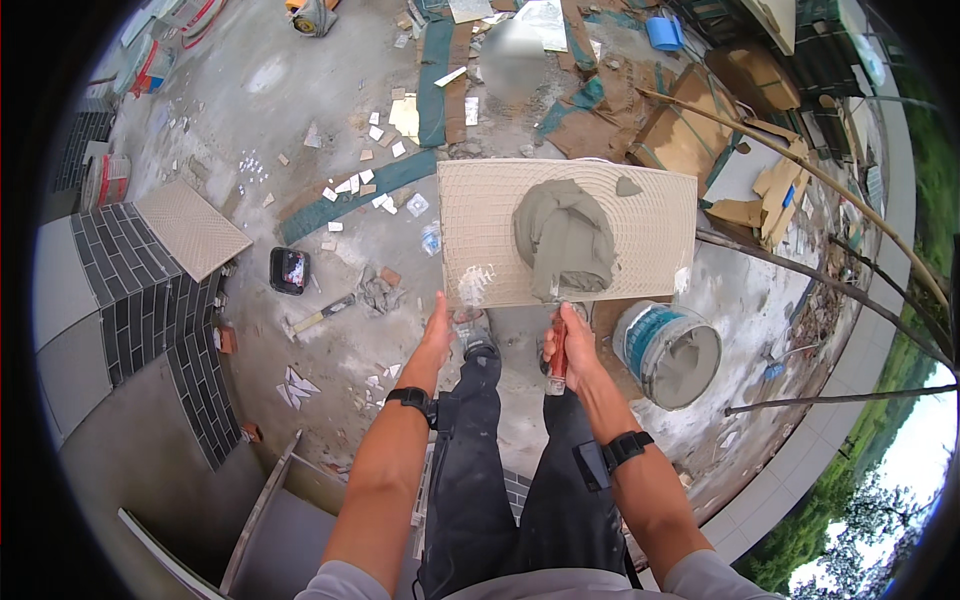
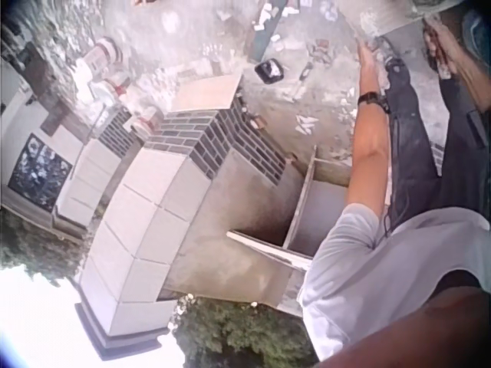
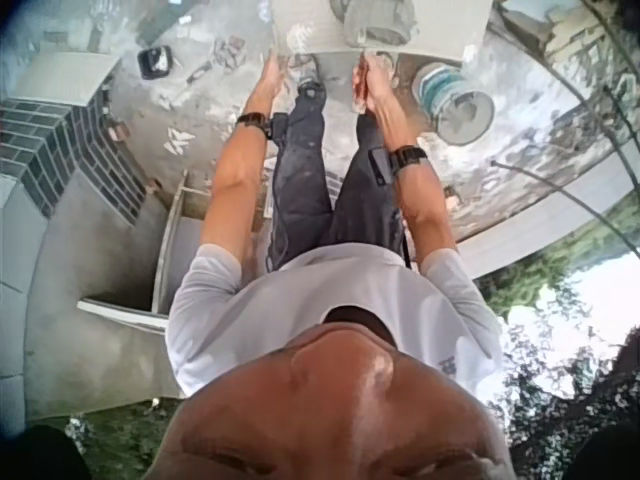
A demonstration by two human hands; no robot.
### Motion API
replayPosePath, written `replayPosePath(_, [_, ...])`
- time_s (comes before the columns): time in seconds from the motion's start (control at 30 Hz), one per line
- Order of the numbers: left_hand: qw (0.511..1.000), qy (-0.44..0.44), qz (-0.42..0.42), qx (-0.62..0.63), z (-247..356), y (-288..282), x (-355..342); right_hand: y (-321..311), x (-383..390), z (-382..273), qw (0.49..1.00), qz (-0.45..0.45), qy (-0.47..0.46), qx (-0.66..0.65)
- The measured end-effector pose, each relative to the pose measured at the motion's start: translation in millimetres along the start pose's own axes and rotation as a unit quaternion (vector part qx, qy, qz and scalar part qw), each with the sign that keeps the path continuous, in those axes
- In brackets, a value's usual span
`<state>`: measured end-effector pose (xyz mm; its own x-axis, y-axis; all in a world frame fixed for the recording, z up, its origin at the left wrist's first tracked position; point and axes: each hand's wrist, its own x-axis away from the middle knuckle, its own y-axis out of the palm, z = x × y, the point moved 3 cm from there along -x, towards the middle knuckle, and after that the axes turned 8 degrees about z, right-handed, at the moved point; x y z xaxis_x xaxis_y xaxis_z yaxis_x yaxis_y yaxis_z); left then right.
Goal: Applying mortar to the back of a tile using a trowel at a construction site.
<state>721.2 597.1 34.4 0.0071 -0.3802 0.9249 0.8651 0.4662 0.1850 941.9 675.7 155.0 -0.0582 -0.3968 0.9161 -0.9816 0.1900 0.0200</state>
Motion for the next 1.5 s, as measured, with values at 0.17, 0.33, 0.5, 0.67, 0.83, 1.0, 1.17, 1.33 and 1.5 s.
replayPosePath(0.17, [1.0, -0.007, -0.008, 0.019, -9.8, -3.0, -10.2, -0.4, -9.0, 14.4, 0.971, -0.017, -0.065, 0.229])
replayPosePath(0.33, [0.998, -0.008, 0.047, 0.048, -1.0, -7.9, 5.4, -78.1, -3.1, -68.8, 0.577, 0.097, -0.36, 0.727])
replayPosePath(0.5, [0.999, -0.012, 0.035, 0.028, -5.4, 10.1, -9.7, -171.1, -34.6, -51.9, 0.871, 0.232, -0.228, 0.369])
replayPosePath(0.67, [0.999, -0.024, 0.036, 0.003, -7.1, -16.2, -6.3, -71.9, 14.6, 50.2, 0.99, -0.017, 0.045, -0.131])
replayPosePath(0.83, [0.999, -0.023, 0.013, 0.021, -6.9, 8.5, -12.4, -41.6, 4.3, 78.8, 0.996, -0.072, 0.004, 0.055])
replayPosePath(1.0, [0.999, -0.021, 0.031, 0.02, -3.5, -12.4, -1.9, -109.4, 1.3, -4.7, 0.625, 0.088, -0.342, 0.696])
replayPosePath(1.17, [1.0, -0.023, 0.015, 0.012, -4.9, 8.7, -12.3, -191.8, -32.7, -6.9, 0.797, 0.247, -0.334, 0.438])
replayPosePath(1.33, [1.0, -0.013, 0.013, 0.02, -0.1, 3.8, -0.8, -34.2, -12.3, 28.7, 0.978, 0.025, -0.011, -0.205])
replayPosePath(1.5, [0.999, -0.015, -0.011, 0.027, 7.4, 2.1, 5.3, -3.6, -23.2, 42.3, 0.988, -0.085, -0.027, 0.123])
